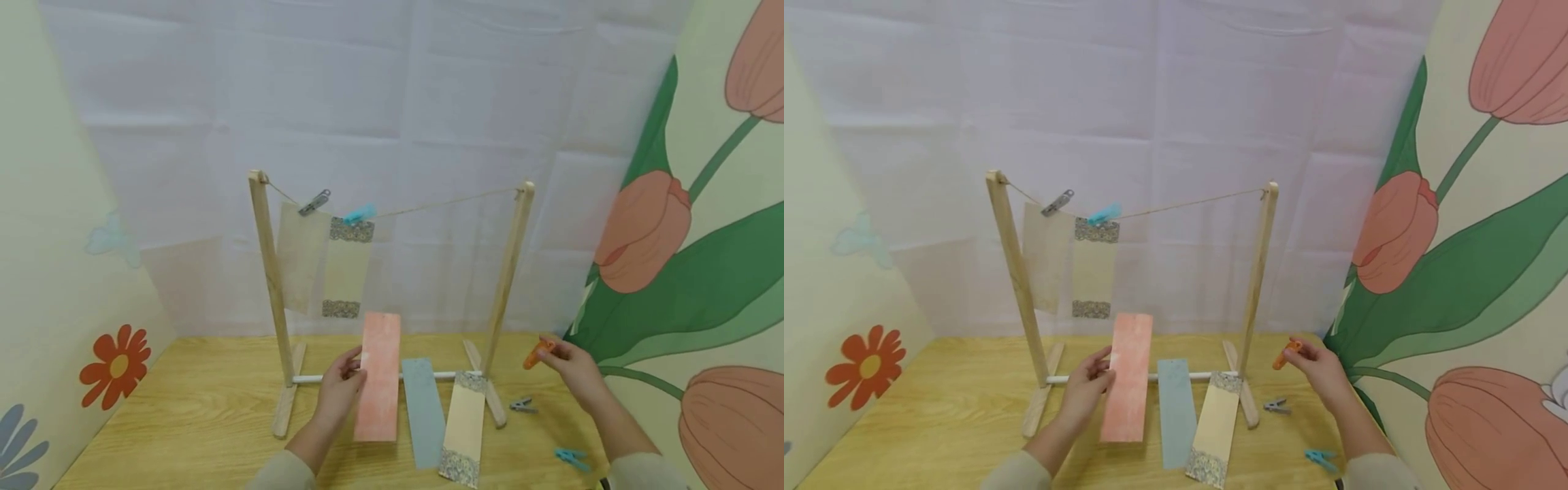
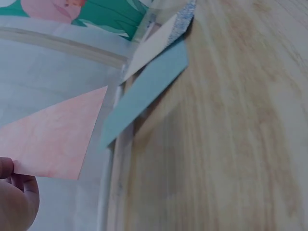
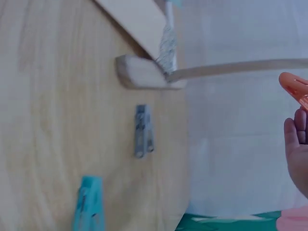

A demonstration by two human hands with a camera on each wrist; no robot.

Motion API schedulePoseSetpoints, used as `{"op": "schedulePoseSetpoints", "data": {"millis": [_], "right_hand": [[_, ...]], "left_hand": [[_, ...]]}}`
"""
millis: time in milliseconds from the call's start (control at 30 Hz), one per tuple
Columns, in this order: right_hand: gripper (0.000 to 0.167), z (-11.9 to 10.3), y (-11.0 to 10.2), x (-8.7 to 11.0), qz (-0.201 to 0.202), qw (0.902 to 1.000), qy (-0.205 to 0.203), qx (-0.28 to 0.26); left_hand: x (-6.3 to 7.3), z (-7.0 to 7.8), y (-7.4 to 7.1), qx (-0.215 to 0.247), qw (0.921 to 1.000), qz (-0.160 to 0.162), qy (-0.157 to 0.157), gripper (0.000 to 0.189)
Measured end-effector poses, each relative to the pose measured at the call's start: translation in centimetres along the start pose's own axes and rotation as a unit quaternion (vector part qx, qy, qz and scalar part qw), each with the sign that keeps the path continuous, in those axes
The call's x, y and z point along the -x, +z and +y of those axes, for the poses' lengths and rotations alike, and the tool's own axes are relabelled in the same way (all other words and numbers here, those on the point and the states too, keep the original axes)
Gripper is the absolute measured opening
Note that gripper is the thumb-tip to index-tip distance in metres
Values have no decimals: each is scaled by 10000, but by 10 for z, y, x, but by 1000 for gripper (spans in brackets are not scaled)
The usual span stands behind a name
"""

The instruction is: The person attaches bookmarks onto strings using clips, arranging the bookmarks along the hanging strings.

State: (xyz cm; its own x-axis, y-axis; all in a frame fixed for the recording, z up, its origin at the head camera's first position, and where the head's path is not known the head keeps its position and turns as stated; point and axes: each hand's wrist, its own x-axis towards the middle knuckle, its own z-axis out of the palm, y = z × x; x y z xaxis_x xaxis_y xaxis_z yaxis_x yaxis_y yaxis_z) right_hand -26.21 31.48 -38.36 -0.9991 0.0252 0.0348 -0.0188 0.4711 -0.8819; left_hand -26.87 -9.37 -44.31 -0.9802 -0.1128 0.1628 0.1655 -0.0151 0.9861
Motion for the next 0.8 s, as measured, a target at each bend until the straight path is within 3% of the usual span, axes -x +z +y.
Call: {"op": "schedulePoseSetpoints", "data": {"millis": [100, 433, 800], "right_hand": [[66, -15, 1, -3, -83, 9991, -174, -367], [56, -65, 5, -17, -327, 9913, -1232, -325], [47, -129, 18, -38, -417, 9877, -1466, -348]], "left_hand": [[-1, 9, 3, 66, 10000, -22, 30, 46], [-11, 35, 10, 34, 9991, -44, 429, 45], [-27, 72, 23, 234, 9968, -30, 769, 44]]}}
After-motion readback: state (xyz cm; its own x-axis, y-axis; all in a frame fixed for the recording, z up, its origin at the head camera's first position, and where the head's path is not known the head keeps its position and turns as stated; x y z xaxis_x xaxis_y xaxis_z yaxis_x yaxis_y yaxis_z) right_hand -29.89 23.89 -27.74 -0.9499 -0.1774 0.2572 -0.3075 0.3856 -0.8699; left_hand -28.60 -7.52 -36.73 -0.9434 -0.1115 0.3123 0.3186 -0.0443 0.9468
